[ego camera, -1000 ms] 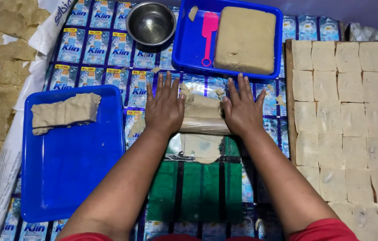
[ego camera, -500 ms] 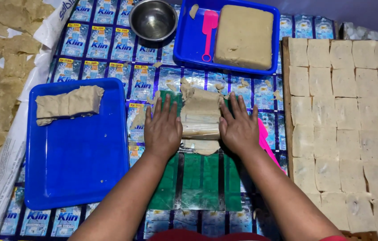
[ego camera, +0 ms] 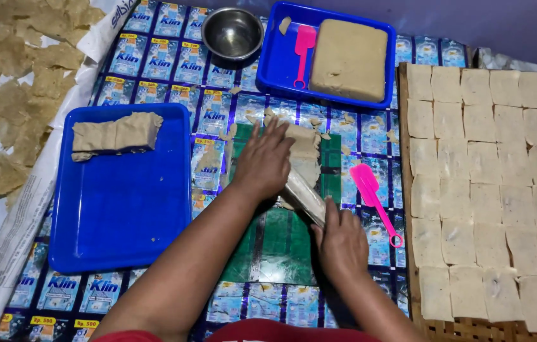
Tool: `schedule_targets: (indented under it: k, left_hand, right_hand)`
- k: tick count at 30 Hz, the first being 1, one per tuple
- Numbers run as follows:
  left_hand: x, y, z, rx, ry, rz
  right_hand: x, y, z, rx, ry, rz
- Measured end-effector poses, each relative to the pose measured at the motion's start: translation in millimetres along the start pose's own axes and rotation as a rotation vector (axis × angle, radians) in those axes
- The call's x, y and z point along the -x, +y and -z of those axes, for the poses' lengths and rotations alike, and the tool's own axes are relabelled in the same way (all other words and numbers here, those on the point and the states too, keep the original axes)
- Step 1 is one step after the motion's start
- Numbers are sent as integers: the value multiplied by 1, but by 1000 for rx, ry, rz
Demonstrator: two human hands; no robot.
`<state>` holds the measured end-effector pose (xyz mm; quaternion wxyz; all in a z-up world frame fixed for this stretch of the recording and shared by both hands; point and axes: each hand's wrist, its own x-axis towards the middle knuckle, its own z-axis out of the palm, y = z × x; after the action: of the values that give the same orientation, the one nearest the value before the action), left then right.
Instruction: Flattening dough using a wooden rolling pin and cutting it into squares.
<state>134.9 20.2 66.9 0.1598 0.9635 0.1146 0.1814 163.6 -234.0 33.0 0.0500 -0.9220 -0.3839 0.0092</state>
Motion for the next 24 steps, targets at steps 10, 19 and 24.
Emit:
schedule_targets:
  k: [10,19,24]
  left_hand:
    - [3,5,-48,-90,-180,-103]
    - [59,-7,-11,-105,-137,12]
    - [82,-24,-14,-144,-94,92]
  right_hand:
    - [28,-35,-11,160,23,82]
    - [32,-49,-1,189,-188,232]
    - [-1,-19,46,-110,-96,213]
